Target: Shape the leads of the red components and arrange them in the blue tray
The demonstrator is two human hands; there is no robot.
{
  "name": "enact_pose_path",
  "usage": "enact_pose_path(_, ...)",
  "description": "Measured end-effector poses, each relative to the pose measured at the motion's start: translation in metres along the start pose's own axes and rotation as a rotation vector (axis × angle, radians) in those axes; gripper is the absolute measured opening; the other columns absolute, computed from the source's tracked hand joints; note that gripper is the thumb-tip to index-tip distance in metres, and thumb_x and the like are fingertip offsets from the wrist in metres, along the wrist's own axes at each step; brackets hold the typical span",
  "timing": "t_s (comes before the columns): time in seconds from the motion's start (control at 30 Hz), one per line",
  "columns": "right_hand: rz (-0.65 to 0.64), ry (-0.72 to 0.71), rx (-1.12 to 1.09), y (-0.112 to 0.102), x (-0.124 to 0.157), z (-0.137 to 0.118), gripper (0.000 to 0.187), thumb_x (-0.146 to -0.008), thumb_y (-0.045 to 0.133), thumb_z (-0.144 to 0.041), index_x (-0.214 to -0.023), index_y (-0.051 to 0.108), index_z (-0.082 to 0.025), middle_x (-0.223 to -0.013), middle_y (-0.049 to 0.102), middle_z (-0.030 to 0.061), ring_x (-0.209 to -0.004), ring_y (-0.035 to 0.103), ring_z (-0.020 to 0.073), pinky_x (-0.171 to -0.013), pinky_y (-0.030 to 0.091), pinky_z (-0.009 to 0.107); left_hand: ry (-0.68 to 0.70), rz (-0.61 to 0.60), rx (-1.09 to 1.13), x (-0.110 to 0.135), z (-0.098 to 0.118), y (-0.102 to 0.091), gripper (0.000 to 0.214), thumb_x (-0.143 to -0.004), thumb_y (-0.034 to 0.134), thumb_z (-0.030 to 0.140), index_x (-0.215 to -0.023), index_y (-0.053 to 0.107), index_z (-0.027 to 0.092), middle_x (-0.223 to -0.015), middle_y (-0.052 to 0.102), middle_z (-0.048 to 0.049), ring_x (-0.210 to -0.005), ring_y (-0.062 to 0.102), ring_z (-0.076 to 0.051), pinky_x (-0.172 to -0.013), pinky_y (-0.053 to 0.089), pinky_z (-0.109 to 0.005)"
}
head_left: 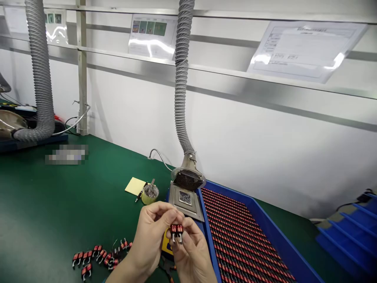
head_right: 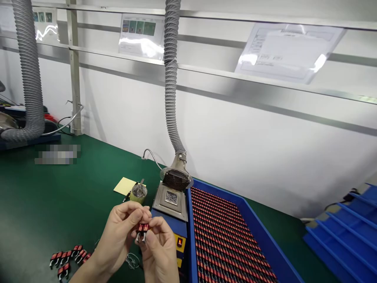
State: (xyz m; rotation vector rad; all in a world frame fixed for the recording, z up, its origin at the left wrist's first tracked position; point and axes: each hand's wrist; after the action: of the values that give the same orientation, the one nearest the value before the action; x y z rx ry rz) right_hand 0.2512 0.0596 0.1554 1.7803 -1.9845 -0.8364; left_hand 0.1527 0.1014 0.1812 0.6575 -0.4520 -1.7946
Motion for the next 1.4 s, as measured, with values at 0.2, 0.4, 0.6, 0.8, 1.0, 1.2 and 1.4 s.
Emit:
enact_pose_path(0.2,0.032,0.035,-0.101,-0.003,0.000,-0.004,0.021,-0.067,0.084,-0.029,-0.080,0.067,-0.025,-0.091,0.069,0.0009,-0.076,0.068,0.0145,-0.066,0.057,0.023,0.060,0.096,0.053,-0.006,0.011,-0.014,0.023,-0.069,0.081,0.042,-0.080,0.072,0.024,-0.081,0.073,0.0029,-0.091,0.066,-0.012,-0.089,0.049,-0.018)
enact_pose_path(0.4,0.095,-0.031,-0.063,0.001,0.000,-0.005,0.022,-0.068,0.083,-0.029,-0.080,0.065,-0.027,-0.085,0.065,-0.0016,-0.082,0.066,0.0152,-0.079,0.055,0.028,-0.141,-0.358,-0.339,0.004,0.011,-0.007,0.041,-0.086,0.065,0.034,-0.126,0.058,0.028,-0.125,0.065,-0.0048,-0.117,0.057,-0.022,-0.101,0.042,-0.030)
enact_pose_path(0.6,0.103,-0.129,0.174,-0.011,0.005,-0.022,0.030,-0.071,0.077,-0.042,-0.093,0.072,-0.023,-0.080,0.062,0.0018,-0.073,0.060,0.0150,-0.066,0.053,0.024,-0.285,-0.473,-0.141,0.008,0.016,-0.009,0.045,-0.087,0.064,0.032,-0.130,0.049,0.027,-0.099,0.069,-0.0022,-0.098,0.063,-0.018,-0.089,0.047,-0.028)
enact_pose_path(0.8,-0.056,-0.035,0.232,-0.013,0.006,-0.030,0.019,-0.073,0.076,-0.037,-0.066,0.073,-0.019,-0.054,0.047,-0.0031,-0.043,0.040,0.0071,-0.039,0.035,0.019,-0.444,-0.621,-0.154,0.008,0.022,-0.012,0.053,-0.086,0.061,0.013,-0.133,0.043,0.030,-0.096,0.067,0.0005,-0.088,0.066,-0.015,-0.084,0.048,-0.030)
enact_pose_path(1.0,0.113,-0.255,0.135,-0.022,0.007,-0.048,0.023,-0.083,0.068,-0.034,-0.065,0.063,-0.020,-0.052,0.038,-0.0072,-0.042,0.036,0.0055,-0.044,0.038,0.018,-0.419,-0.602,-0.291,0.008,0.027,-0.014,0.055,-0.085,0.062,0.014,-0.133,0.041,0.030,-0.093,0.066,0.0021,-0.087,0.065,-0.014,-0.083,0.048,-0.029)
enact_pose_path(1.2,0.009,-0.205,0.582,-0.019,0.012,-0.039,0.016,-0.082,0.068,-0.038,-0.087,0.076,-0.025,-0.068,0.062,0.0011,-0.058,0.060,0.0125,-0.056,0.049,0.022,-0.341,-0.576,-0.261,0.006,0.022,-0.015,0.047,-0.089,0.059,0.019,-0.131,0.043,0.033,-0.097,0.064,0.0022,-0.091,0.063,-0.014,-0.080,0.047,-0.027)
enact_pose_path(1.4,0.062,-0.197,0.512,-0.007,0.010,-0.031,0.011,-0.079,0.072,-0.033,-0.073,0.075,-0.024,-0.064,0.059,-0.0014,-0.050,0.055,0.0085,-0.048,0.046,0.017,-0.312,-0.588,-0.356,0.008,0.021,-0.016,0.046,-0.088,0.060,0.022,-0.130,0.045,0.034,-0.096,0.063,0.0015,-0.091,0.059,-0.015,-0.083,0.045,-0.031)
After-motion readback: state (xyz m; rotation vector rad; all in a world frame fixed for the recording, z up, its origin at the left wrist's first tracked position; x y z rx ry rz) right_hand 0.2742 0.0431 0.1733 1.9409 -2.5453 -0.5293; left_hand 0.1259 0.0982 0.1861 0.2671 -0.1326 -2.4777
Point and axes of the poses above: each hand's wrist, its own x-axis away from the middle knuckle, its own y-axis out of the palm, z = x × y
